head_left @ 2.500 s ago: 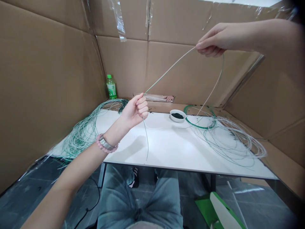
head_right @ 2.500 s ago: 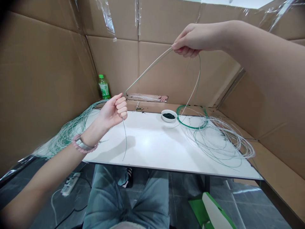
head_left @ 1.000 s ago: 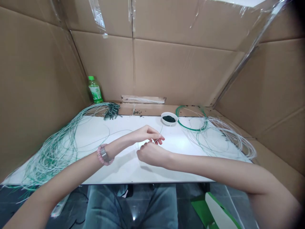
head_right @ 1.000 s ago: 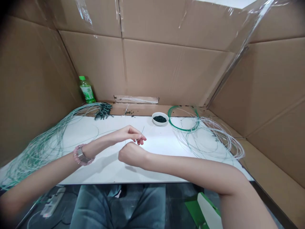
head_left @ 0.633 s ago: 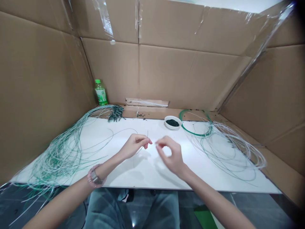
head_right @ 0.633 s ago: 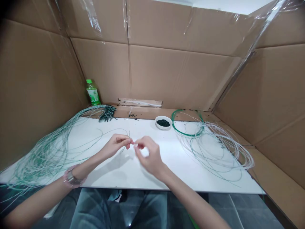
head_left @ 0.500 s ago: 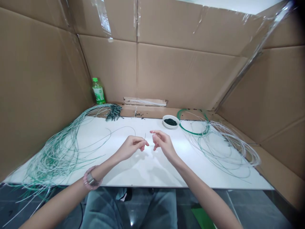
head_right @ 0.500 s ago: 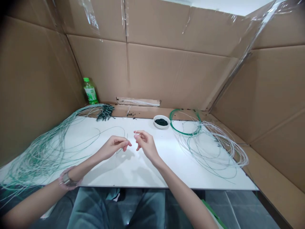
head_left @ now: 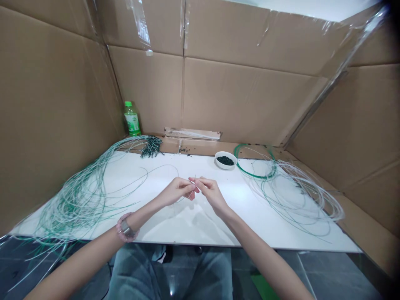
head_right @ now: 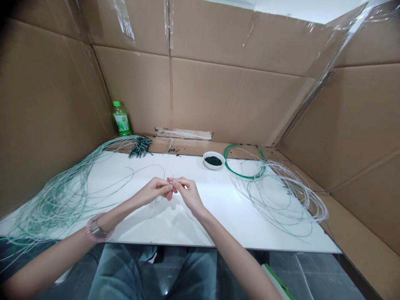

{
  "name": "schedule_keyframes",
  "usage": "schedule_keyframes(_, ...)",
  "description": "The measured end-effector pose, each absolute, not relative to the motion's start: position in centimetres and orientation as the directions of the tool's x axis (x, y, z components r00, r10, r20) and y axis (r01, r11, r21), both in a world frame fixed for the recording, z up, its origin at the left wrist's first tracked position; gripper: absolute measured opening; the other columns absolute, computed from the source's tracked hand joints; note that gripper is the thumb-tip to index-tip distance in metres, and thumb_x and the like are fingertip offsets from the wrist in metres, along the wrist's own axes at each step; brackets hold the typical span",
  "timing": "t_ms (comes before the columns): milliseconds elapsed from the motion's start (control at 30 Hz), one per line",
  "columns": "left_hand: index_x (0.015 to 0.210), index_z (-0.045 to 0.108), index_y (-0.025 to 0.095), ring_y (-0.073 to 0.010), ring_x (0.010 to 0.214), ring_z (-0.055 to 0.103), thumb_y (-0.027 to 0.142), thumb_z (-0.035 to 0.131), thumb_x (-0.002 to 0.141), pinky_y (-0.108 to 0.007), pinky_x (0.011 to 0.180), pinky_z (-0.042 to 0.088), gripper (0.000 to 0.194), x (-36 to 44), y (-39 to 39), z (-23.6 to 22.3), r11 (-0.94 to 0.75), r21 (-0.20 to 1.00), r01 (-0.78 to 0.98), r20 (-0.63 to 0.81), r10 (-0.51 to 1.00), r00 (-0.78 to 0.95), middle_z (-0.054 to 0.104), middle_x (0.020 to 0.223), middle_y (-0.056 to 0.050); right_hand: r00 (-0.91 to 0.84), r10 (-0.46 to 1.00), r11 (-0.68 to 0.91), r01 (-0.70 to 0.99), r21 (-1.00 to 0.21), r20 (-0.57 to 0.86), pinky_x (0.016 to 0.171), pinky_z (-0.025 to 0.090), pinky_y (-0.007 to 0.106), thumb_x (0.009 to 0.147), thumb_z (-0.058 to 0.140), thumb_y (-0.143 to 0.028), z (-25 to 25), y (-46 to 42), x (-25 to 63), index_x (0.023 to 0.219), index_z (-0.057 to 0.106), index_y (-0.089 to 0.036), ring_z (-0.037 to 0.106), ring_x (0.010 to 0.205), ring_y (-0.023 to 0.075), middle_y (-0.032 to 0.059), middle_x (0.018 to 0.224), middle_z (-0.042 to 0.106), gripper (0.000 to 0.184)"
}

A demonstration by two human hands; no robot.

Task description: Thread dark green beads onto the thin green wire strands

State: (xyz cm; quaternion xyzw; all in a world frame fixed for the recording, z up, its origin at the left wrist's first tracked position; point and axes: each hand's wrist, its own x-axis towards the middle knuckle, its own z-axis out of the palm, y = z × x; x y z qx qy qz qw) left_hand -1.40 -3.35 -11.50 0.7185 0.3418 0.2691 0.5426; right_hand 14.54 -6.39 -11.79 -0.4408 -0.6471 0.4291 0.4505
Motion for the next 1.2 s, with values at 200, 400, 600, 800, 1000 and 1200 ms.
schedule_keyframes(200, 0.063, 0.044, 0.017, -0.0083, 0.045, 0.037, 0.055, 0.033, 0.086, -0.022, 0.050, 0.035, 0.046, -1.2, -3.1, -12.6, -0.304, 0.900, 0.311, 0.041, 0.770, 0.636, 0.034, 0.048, 0.006, -0.172, 0.974, 0.209, 0.408, -0.889, 0.150, 0.075, 0.053, 0.033, 0.092, 0.049, -0.038, -11.7, -4.4, 15.4, 0.100, 0.061, -0.012, 0.063, 0.084, 0.0142, 0.0050, 0.095, 0.064, 0.029)
schedule_keyframes(400, 0.061, 0.032, 0.019, -0.0123, 0.058, 0.035, 0.039, 0.032, 0.089, -0.027, 0.061, 0.027, 0.035, -5.2, 1.7, -12.7, -0.467, 0.680, 0.565, 0.258, 0.874, 0.411, 0.036, 0.057, 0.002, 0.078, 0.991, 0.001, 0.798, -0.603, 0.105, 0.087, 0.049, 0.041, 0.090, 0.052, -0.034, -8.5, 3.8, 24.1, 0.115, 0.055, -0.016, 0.057, 0.103, 0.0196, 0.0088, 0.119, 0.056, 0.030)
schedule_keyframes(600, 0.064, 0.035, 0.020, -0.0154, 0.060, 0.039, 0.036, 0.029, 0.090, -0.028, 0.063, 0.028, 0.031, -9.4, 4.9, -14.5, -0.459, 0.503, 0.732, 0.382, 0.878, 0.288, 0.044, 0.062, -0.001, 0.073, 0.986, -0.105, 0.972, -0.211, -0.152, 0.083, 0.051, 0.038, 0.088, 0.056, -0.033, -8.8, 8.4, 28.0, 0.115, 0.055, -0.015, 0.059, 0.100, 0.0195, 0.0081, 0.115, 0.058, 0.032)
schedule_keyframes(800, 0.069, 0.041, 0.020, -0.0179, 0.066, 0.049, 0.036, 0.025, 0.092, -0.029, 0.066, 0.032, 0.033, -10.6, 4.9, -15.4, -0.461, 0.401, 0.791, 0.382, 0.869, 0.313, 0.054, 0.070, -0.004, 0.070, 0.962, -0.068, 0.998, 0.016, -0.263, 0.083, 0.051, 0.037, 0.088, 0.057, -0.033, -10.4, 10.5, 26.9, 0.113, 0.056, -0.014, 0.059, 0.099, 0.0193, 0.0088, 0.114, 0.058, 0.031)
schedule_keyframes(1000, 0.070, 0.043, 0.020, -0.0184, 0.067, 0.052, 0.037, 0.024, 0.093, -0.029, 0.066, 0.033, 0.034, -10.8, 5.0, -15.3, -0.466, 0.354, 0.811, 0.368, 0.867, 0.337, 0.056, 0.071, -0.005, 0.062, 0.964, -0.046, 0.997, 0.069, -0.259, 0.084, 0.051, 0.038, 0.088, 0.057, -0.033, -10.8, 11.4, 26.6, 0.115, 0.055, -0.013, 0.059, 0.100, 0.0196, 0.0105, 0.115, 0.057, 0.033)
schedule_keyframes(1200, 0.073, 0.048, 0.020, -0.0193, 0.071, 0.055, 0.037, 0.023, 0.093, -0.029, 0.066, 0.035, 0.037, -10.8, 5.0, -15.7, -0.467, 0.332, 0.820, 0.348, 0.868, 0.354, 0.060, 0.075, -0.006, 0.066, 0.980, -0.070, 0.997, -0.017, -0.188, 0.083, 0.051, 0.036, 0.087, 0.058, -0.032, -10.7, 11.1, 26.8, 0.113, 0.057, -0.013, 0.059, 0.100, 0.0198, 0.0096, 0.114, 0.058, 0.032)
